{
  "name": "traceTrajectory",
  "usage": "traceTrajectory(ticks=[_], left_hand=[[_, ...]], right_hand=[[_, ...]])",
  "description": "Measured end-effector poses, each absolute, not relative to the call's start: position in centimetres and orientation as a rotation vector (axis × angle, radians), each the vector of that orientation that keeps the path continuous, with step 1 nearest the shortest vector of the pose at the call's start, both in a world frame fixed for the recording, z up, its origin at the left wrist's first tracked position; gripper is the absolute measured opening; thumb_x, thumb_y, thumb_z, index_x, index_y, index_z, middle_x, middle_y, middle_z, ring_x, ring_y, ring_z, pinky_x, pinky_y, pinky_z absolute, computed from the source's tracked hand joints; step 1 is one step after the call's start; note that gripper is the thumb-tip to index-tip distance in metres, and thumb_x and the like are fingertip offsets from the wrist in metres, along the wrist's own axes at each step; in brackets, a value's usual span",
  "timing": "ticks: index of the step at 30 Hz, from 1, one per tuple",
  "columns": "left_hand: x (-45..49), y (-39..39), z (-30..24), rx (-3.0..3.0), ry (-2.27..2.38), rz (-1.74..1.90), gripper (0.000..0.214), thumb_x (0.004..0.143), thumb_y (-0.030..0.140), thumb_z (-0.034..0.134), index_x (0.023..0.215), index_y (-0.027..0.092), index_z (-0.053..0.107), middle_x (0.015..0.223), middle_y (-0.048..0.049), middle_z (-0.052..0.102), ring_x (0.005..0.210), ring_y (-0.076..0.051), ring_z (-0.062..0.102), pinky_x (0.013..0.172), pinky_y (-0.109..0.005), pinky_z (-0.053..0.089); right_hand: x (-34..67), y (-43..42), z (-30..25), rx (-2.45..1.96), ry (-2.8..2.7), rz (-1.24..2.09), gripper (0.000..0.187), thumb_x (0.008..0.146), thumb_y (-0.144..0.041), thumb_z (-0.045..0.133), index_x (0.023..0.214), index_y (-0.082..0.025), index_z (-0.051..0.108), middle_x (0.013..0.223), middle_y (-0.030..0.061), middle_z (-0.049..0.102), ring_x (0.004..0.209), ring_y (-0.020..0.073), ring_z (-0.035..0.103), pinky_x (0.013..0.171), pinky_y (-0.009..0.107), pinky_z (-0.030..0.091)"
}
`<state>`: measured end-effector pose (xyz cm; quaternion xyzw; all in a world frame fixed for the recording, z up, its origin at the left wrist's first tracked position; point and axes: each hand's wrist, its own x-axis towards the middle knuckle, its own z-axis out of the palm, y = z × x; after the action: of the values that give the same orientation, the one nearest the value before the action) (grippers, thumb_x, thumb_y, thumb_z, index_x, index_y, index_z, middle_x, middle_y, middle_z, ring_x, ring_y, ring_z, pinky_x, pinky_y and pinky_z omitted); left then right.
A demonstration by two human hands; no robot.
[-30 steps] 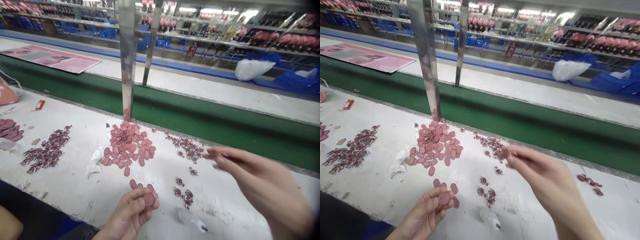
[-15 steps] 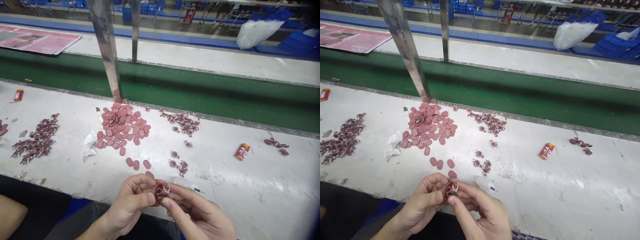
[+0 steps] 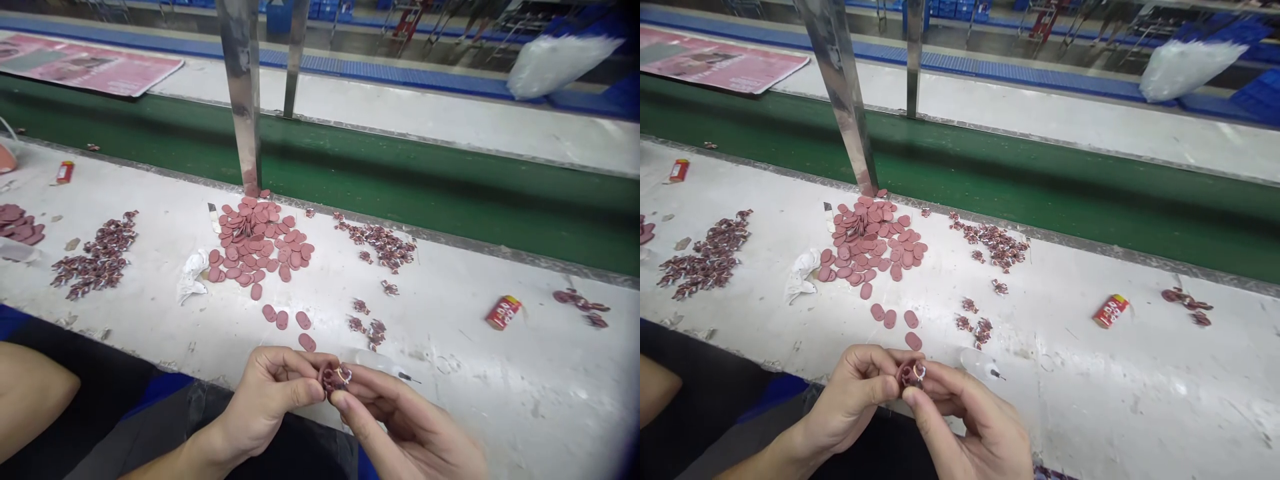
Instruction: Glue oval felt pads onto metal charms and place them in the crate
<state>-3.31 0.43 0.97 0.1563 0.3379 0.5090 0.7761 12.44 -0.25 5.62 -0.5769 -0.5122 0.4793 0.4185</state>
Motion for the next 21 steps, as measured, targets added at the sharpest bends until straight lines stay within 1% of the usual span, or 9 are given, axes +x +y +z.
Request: traceTrajectory(ticks=[3, 8, 11, 15, 21], left_hand=[[-3.3, 0.3, 1.0, 0.351, 0.746, 1.104, 0.012, 0.068, 0.026, 0.093, 0.069, 0.023, 0.081, 0.098, -0.0057, 0.084, 0.100, -0.021, 0.075, 0.092, -0.032, 0.054], [-3.4, 0.3, 1.3, 0.371, 0.692, 1.087, 0.006, 0.074, 0.024, 0.089, 0.073, 0.023, 0.083, 0.100, -0.0055, 0.084, 0.100, -0.020, 0.075, 0.092, -0.030, 0.055], [-3.3, 0.1, 1.3, 0.361, 0.668, 1.082, 0.004, 0.076, 0.022, 0.087, 0.075, 0.023, 0.083, 0.102, -0.0051, 0.083, 0.099, -0.019, 0.076, 0.092, -0.030, 0.056], [-3.0, -0.2, 1.2, 0.384, 0.694, 1.103, 0.004, 0.076, 0.023, 0.087, 0.076, 0.024, 0.083, 0.101, -0.0049, 0.084, 0.104, -0.021, 0.075, 0.097, -0.031, 0.055], [-2.6, -0.6, 1.5, 0.413, 0.679, 1.123, 0.002, 0.079, 0.022, 0.085, 0.079, 0.024, 0.083, 0.104, -0.0059, 0.083, 0.108, -0.022, 0.075, 0.100, -0.034, 0.055]], right_hand=[[12.5, -0.2, 5.5, -1.456, -1.237, 1.218, 0.015, 0.082, -0.031, 0.082, 0.097, -0.028, 0.081, 0.094, 0.0058, 0.081, 0.076, 0.0203, 0.078, 0.070, 0.025, 0.067], [12.8, -0.3, 5.6, -1.489, -1.229, 1.201, 0.017, 0.081, -0.031, 0.083, 0.096, -0.027, 0.081, 0.088, 0.0049, 0.081, 0.075, 0.0205, 0.079, 0.070, 0.025, 0.067], [13.1, -0.5, 5.7, -1.467, -1.296, 1.164, 0.016, 0.082, -0.029, 0.082, 0.097, -0.029, 0.081, 0.090, 0.0037, 0.082, 0.076, 0.0204, 0.079, 0.071, 0.025, 0.067], [13.2, -0.9, 5.6, -1.423, -1.332, 1.115, 0.019, 0.083, -0.025, 0.081, 0.100, -0.032, 0.081, 0.094, 0.0018, 0.082, 0.079, 0.0196, 0.079, 0.074, 0.025, 0.067], [12.9, -1.4, 5.1, -1.378, -1.269, 1.073, 0.024, 0.083, -0.018, 0.080, 0.100, -0.035, 0.080, 0.088, -0.0023, 0.081, 0.074, 0.0132, 0.078, 0.072, 0.016, 0.064]])
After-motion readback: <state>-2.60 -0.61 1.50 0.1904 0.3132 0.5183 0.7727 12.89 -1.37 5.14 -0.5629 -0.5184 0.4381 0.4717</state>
